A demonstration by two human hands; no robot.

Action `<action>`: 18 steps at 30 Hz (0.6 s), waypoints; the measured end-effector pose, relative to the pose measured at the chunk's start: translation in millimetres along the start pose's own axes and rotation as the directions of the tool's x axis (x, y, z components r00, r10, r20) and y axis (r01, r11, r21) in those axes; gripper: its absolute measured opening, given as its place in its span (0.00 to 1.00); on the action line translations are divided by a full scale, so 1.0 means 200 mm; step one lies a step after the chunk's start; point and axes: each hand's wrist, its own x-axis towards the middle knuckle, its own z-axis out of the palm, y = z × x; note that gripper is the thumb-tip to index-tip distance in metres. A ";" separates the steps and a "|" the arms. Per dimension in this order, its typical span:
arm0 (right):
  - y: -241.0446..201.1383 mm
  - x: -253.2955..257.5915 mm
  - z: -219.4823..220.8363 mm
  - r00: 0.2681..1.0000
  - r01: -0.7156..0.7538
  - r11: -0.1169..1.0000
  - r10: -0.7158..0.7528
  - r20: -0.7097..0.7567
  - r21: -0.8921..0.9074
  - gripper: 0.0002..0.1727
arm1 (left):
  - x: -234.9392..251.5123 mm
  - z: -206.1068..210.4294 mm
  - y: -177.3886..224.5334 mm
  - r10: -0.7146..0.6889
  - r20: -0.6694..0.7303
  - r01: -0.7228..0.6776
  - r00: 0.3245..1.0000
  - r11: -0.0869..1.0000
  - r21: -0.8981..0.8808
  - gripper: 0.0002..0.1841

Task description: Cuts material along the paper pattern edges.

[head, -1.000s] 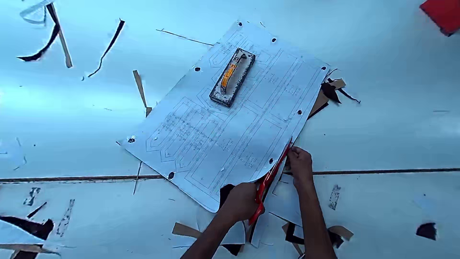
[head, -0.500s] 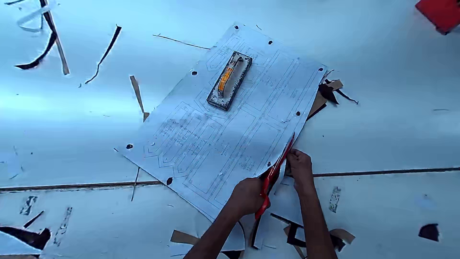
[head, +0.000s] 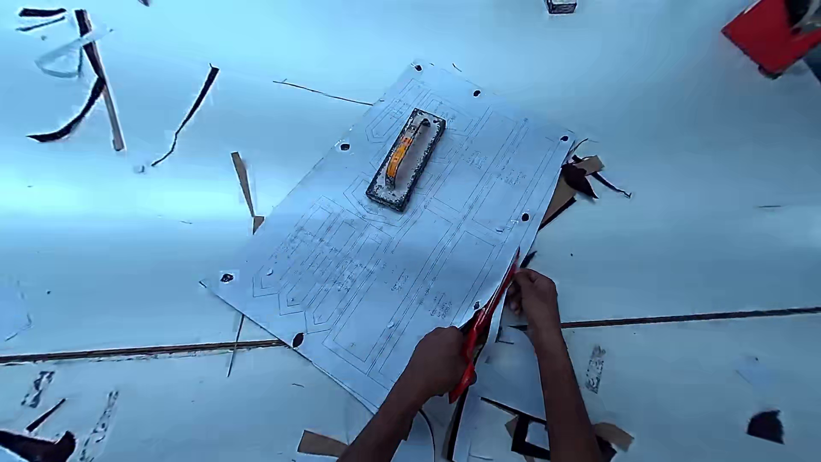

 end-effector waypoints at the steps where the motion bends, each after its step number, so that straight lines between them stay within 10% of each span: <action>1: -0.03 0.04 0.00 1.000 -0.010 1.000 0.010 -0.013 0.001 0.16 | 0.00 0.00 0.00 0.002 0.002 -0.002 1.000 1.000 0.000 0.13; 18: -0.03 0.19 -0.01 0.999 0.011 0.993 -0.006 -0.044 0.115 0.13 | 0.05 -0.08 0.11 -0.030 -0.006 0.030 1.000 1.000 -0.004 0.17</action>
